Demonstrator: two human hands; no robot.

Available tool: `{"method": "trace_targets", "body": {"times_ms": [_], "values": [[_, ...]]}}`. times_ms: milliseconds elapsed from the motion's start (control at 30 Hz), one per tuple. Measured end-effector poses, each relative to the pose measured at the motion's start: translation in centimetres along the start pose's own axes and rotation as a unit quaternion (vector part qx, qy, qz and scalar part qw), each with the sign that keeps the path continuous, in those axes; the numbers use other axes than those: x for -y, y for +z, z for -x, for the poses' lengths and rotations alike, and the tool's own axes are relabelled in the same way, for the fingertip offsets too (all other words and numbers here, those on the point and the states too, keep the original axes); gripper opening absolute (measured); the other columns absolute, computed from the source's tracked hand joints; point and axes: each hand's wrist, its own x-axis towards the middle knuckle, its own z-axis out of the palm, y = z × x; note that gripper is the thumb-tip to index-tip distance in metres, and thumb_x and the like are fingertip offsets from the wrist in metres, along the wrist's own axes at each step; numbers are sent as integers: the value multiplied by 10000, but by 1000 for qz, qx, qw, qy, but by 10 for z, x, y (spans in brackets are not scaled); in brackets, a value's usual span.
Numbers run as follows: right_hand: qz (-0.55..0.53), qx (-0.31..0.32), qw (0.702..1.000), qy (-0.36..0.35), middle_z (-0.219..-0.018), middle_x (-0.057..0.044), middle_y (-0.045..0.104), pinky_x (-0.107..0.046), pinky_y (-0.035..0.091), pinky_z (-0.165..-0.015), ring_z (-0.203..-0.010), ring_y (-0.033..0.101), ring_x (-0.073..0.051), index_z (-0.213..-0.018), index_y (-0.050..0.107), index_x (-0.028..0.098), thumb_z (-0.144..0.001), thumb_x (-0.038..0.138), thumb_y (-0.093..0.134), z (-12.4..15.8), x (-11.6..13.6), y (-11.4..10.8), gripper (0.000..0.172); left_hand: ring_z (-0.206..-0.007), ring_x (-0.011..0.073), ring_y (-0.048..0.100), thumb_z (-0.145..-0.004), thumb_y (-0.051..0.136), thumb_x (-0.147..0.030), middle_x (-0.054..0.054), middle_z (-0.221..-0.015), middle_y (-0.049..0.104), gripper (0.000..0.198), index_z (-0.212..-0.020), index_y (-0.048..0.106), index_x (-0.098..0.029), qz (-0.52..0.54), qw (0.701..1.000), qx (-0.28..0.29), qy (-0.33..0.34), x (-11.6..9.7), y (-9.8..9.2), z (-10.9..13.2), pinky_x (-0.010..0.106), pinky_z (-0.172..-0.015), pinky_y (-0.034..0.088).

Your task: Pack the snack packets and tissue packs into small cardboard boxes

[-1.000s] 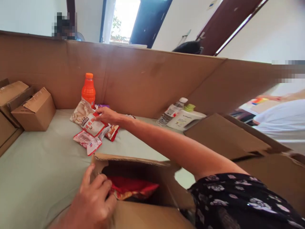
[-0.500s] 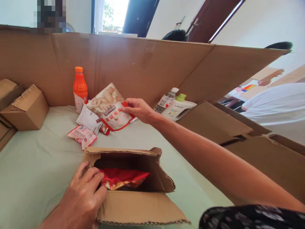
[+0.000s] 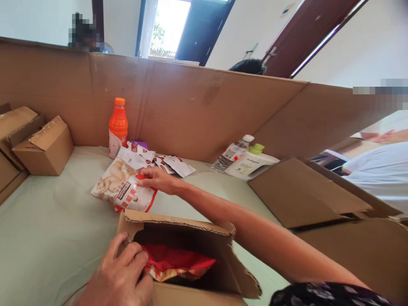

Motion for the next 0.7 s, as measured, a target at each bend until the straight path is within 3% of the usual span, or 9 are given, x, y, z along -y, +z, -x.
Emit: {"method": "trace_targets", "body": {"times_ms": [133,300,400,533,700], "values": [[35,71,997,9,-609,76,441,-213,303,-495,-543,360,-79,-699,500,201,-754,579,739,-30,7,33,451,-854,135,648,-1024,470,-129,-18,-829,724,323,-758,637,-203,17,1000,-5,-5,1,-2,-3,349,-1032,481],[139,81,986,36,-672,52,553,-217,409,-602,-635,495,-102,-727,576,179,-842,264,664,-47,20,50,168,-852,139,679,-979,547,-128,-31,-828,739,226,-796,652,-210,46,998,-9,-33,-1,5,2,362,-994,540],[239,12,969,56,-830,-1,676,-242,451,-740,-806,606,-142,-842,665,172,-882,187,631,-51,25,34,55,-776,136,686,-966,537,-119,-34,-763,733,249,-758,633,-215,52,997,-36,-47,-3,9,1,356,-902,579],[362,-126,918,99,-1184,-117,709,-322,448,-899,-1136,625,-249,-1105,663,180,-903,182,640,-58,27,-7,203,-739,145,691,-937,538,-98,-26,-734,732,223,-773,633,-216,55,996,-47,-49,-3,11,-2,370,-854,602],[419,-164,881,145,-1144,-149,733,-331,477,-869,-1094,670,-287,-1110,656,154,-778,171,768,-71,14,-27,350,-680,136,695,-971,536,-138,-47,-703,733,233,-763,612,-215,54,995,-56,-68,-3,12,-4,357,-811,607]]}}
